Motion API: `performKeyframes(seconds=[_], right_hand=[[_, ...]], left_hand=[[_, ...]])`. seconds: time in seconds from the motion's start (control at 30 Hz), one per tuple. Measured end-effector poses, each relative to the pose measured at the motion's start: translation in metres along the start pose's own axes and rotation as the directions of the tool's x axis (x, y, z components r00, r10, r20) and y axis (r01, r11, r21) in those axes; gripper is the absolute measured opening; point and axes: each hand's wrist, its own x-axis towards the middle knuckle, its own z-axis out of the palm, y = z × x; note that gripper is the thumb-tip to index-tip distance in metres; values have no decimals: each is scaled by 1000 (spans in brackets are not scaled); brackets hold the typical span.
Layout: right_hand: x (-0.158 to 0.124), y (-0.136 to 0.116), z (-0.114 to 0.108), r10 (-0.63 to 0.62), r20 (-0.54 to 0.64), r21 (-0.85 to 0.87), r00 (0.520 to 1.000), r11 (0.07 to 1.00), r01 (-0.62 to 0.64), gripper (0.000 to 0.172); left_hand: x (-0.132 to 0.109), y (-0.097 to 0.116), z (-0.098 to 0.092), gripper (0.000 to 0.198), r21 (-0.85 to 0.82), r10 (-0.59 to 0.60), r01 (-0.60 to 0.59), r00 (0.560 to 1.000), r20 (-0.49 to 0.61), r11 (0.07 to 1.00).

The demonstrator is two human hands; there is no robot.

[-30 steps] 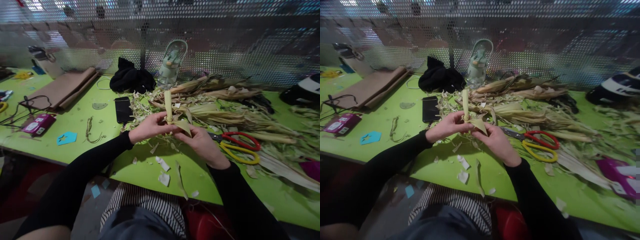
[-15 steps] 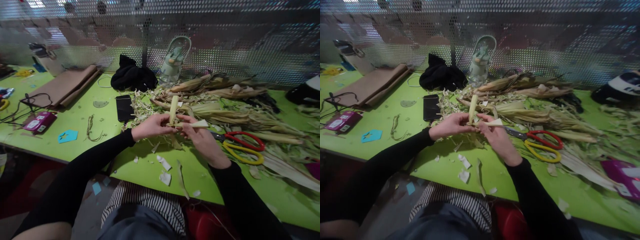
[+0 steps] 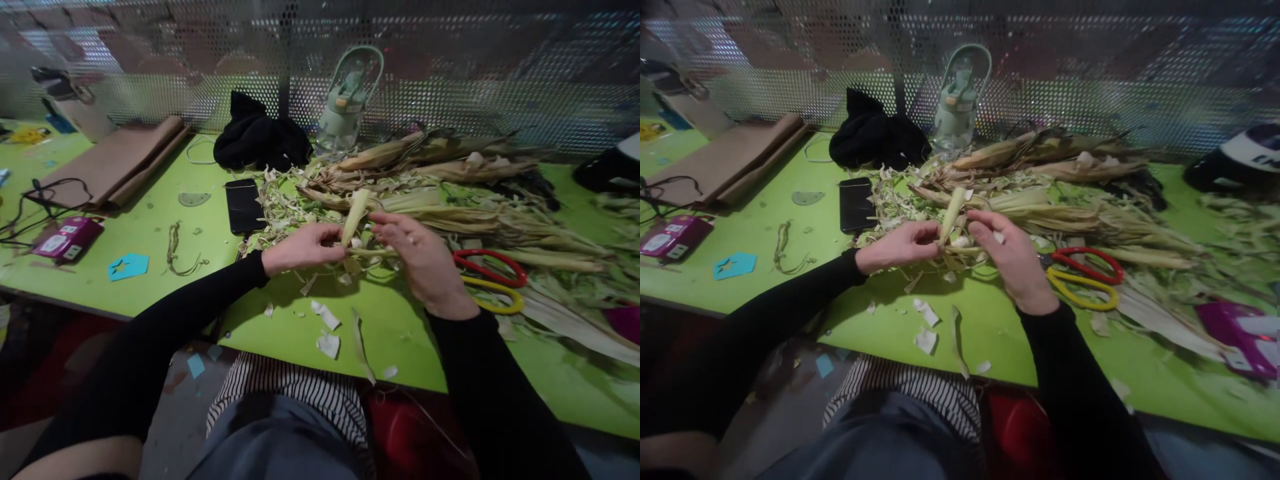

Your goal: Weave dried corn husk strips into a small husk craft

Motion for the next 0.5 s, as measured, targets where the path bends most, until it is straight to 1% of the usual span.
performKeyframes(seconds=[0.03, 0.1, 0.2, 0.27, 0.33, 0.43, 0.5], right_hand=[[0, -3, 1, 0, 39, -38, 999, 999, 1, 34], [-2, -8, 4, -14, 66, -55, 998, 998, 18, 30], [-4, -12, 12, -34, 10, 40, 999, 999, 33, 31], [-5, -10, 16, -7, -23, 120, 1000, 993, 9, 28], [-6, -6, 18, -3, -45, 153, 999, 988, 9, 27], [-5, -1, 17, -15, -35, 131, 999, 991, 20, 26], [-3, 1, 13, -7, -21, 112, 1000, 994, 9, 26]], left_hand=[[-2, 2, 1, 16, 31, -9, 8, 999, 40, 1000], [-5, 6, 4, 17, 94, -15, 7, 996, 84, 996], [-8, 11, 6, 37, 134, 2, -14, 996, 94, 991], [-8, 10, 10, 42, 101, -2, -10, 993, 114, 995], [-7, 6, 14, 42, 52, -30, 22, 987, 158, 998], [-7, -1, 22, 41, -13, -60, 65, 974, 220, 998], [-6, -3, 26, 35, -126, -88, 121, 967, 239, 985]])
